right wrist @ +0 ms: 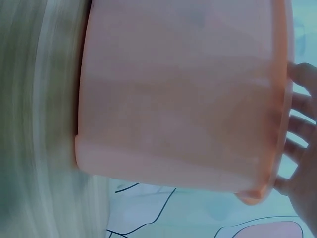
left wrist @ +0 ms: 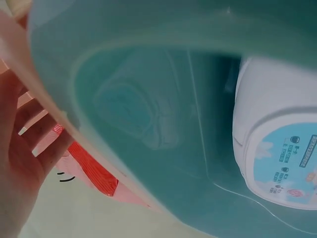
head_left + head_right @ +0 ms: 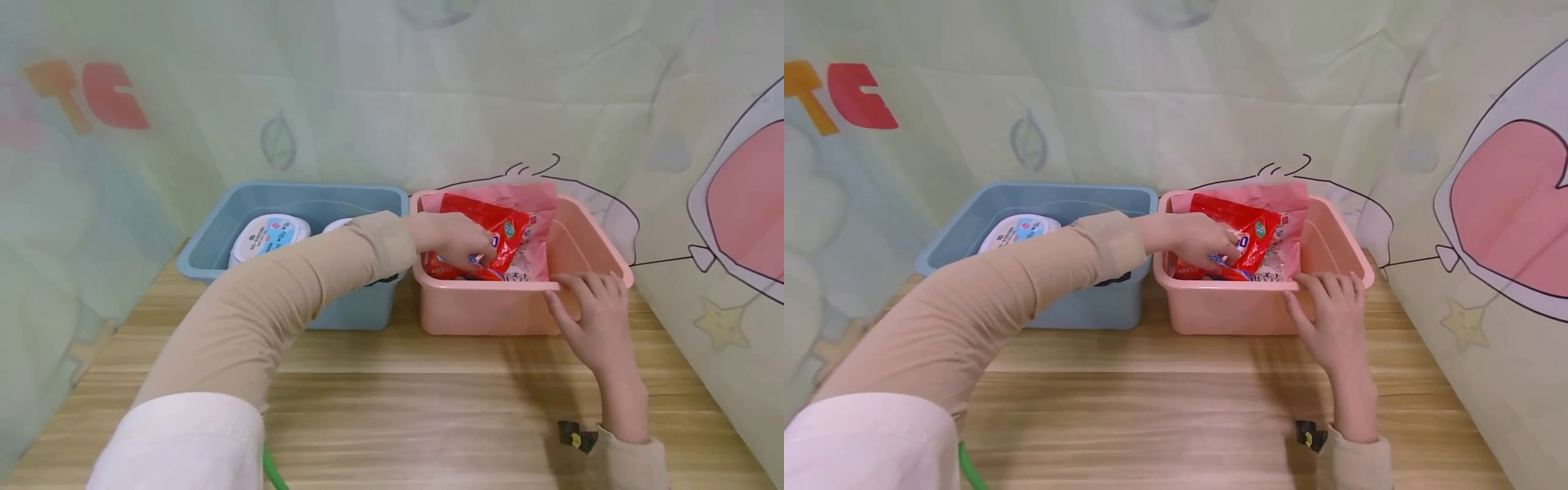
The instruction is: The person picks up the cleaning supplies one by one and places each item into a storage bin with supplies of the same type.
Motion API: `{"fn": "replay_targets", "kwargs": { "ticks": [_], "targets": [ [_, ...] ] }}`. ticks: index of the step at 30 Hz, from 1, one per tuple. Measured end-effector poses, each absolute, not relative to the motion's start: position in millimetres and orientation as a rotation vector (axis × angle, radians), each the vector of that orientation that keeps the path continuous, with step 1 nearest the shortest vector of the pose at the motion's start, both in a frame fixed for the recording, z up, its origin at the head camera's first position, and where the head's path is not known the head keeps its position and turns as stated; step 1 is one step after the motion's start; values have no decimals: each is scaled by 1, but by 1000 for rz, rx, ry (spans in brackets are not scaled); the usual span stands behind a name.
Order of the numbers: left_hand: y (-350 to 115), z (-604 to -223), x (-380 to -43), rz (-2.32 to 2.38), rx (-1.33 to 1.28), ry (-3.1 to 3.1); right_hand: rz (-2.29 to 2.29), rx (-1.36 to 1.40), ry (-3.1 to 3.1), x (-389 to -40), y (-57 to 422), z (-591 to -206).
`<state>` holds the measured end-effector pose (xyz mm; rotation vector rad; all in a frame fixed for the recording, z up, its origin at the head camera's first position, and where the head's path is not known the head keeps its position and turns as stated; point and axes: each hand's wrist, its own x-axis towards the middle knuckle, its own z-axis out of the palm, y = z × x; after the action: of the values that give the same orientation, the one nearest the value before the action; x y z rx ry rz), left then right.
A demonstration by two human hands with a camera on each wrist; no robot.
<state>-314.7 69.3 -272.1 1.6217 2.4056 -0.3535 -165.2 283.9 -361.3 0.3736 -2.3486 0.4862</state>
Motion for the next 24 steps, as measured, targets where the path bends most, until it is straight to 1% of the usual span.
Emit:
{"fn": "replay_targets", "kwargs": {
  "ticks": [8, 17, 24],
  "targets": [
    [63, -271, -313, -259, 1597, 2443, 472, 321, -2460, -160, 284, -351],
    [52, -268, -309, -160, 1592, 2549, 365, 352, -2535, -164, 279, -340],
    [47, -267, -302, 118, 1536, 2629, 318, 381, -2561, -167, 274, -330]
  ]
}}
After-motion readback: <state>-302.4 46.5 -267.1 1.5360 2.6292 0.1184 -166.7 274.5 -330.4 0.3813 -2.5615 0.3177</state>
